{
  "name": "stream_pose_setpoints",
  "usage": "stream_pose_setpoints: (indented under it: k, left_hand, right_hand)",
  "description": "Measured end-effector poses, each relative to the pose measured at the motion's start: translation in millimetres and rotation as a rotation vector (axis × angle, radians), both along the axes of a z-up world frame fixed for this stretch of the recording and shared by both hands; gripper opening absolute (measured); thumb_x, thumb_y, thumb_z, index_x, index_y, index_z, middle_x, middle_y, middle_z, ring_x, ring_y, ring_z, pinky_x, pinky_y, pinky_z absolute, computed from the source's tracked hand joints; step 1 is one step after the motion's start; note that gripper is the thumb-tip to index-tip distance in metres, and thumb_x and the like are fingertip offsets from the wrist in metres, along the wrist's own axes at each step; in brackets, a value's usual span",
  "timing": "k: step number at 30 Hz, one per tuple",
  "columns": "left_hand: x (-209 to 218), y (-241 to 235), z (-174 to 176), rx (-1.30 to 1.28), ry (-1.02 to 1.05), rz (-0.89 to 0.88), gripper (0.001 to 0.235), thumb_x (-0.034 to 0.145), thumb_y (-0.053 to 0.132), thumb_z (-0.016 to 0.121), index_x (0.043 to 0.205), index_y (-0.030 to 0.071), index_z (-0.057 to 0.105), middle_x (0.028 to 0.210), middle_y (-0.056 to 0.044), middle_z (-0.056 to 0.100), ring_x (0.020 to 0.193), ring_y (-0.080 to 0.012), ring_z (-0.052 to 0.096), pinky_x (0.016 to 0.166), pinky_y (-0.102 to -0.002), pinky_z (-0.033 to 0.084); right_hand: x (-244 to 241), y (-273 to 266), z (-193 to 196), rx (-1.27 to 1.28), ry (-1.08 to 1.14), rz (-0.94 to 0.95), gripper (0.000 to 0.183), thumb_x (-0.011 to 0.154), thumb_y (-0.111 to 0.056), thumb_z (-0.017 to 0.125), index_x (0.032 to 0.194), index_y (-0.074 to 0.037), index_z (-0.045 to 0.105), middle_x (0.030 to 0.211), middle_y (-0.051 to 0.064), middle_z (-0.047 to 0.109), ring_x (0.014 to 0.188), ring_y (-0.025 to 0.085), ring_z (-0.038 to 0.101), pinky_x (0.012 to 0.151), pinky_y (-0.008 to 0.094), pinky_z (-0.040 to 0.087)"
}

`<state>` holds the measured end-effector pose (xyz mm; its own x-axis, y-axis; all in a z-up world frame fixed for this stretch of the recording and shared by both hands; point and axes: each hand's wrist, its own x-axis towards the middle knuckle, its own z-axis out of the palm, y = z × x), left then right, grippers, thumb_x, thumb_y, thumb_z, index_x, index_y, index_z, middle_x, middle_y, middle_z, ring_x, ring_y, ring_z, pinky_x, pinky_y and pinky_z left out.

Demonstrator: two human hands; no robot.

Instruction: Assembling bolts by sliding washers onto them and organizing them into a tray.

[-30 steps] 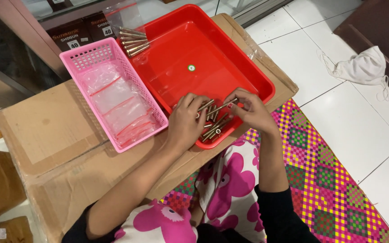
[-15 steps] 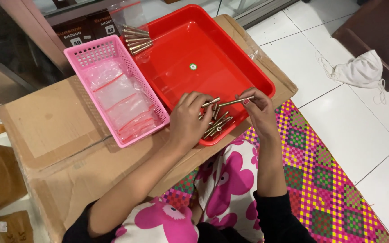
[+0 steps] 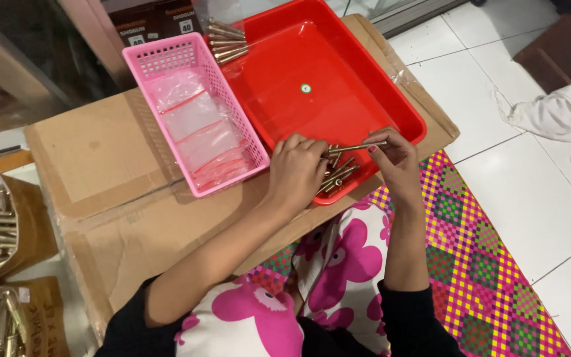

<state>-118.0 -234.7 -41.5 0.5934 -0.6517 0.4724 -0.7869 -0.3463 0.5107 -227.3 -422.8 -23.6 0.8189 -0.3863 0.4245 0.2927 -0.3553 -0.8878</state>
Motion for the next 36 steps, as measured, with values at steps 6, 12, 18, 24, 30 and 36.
stream_pose_setpoints:
  k: [6,12,18,24,30,36]
  left_hand:
    - [-23.1,52.3,34.9,-0.118,-0.07,-0.011,0.015,0.083,0.015,0.075,0.091,0.015,0.062,0.083,-0.002,0.063,0.095,-0.0239,0.062,0.079,-0.036,0.052]
    - [-32.6,133.2,34.6,-0.147,-0.003,-0.018,0.009,0.087,0.012,0.074,0.09,0.014,0.065,0.084,-0.004,0.066,0.09,-0.027,0.067,0.076,-0.035,0.057]
    - [-44.9,196.0,29.3,0.075,0.19,0.133,0.008,0.085,0.013,0.073,0.089,0.015,0.067,0.079,-0.005,0.069,0.089,-0.0268,0.069,0.074,-0.036,0.058]
    - [-36.0,211.1,7.9,0.066,0.341,0.272,0.011,0.086,0.009,0.073,0.092,0.016,0.069,0.081,-0.004,0.073,0.089,-0.0282,0.072,0.075,-0.038,0.058]
    - [-30.0,209.9,25.9,0.141,0.323,0.33,0.012,0.087,0.019,0.075,0.094,0.018,0.066,0.085,-0.005,0.071,0.089,-0.0281,0.072,0.072,-0.039,0.059]
    - [-30.1,206.7,15.9,0.038,0.447,0.332,0.018,0.087,0.012,0.075,0.101,0.01,0.063,0.098,-0.011,0.069,0.094,-0.0327,0.074,0.074,-0.039,0.063]
  right_hand:
    - [-1.3,14.1,-3.6,0.062,-0.073,0.037,0.016,0.099,-0.014,0.067,0.099,0.002,0.067,0.086,0.007,0.053,0.087,0.011,0.052,0.108,0.037,0.045]
    - [-4.8,57.1,-8.5,-0.009,-0.077,0.145,0.02,0.095,-0.012,0.069,0.099,0.008,0.07,0.088,0.016,0.056,0.085,0.019,0.056,0.094,0.036,0.048]
    - [1.3,129.0,-0.9,-0.071,0.006,0.264,0.018,0.093,-0.012,0.073,0.1,0.004,0.077,0.087,0.016,0.062,0.082,0.02,0.059,0.082,0.034,0.048]
    - [-0.6,159.7,3.5,-0.167,0.053,0.287,0.015,0.093,-0.012,0.072,0.102,-0.001,0.079,0.088,0.015,0.066,0.078,0.018,0.061,0.073,0.029,0.049]
    - [2.6,169.3,-7.0,-0.175,0.247,0.379,0.013,0.089,-0.006,0.072,0.1,-0.003,0.079,0.088,0.015,0.07,0.083,0.023,0.065,0.078,0.037,0.052]
    - [13.8,173.5,-8.8,-0.242,0.344,0.411,0.013,0.09,-0.008,0.071,0.1,-0.005,0.078,0.087,0.017,0.07,0.086,0.03,0.066,0.081,0.043,0.051]
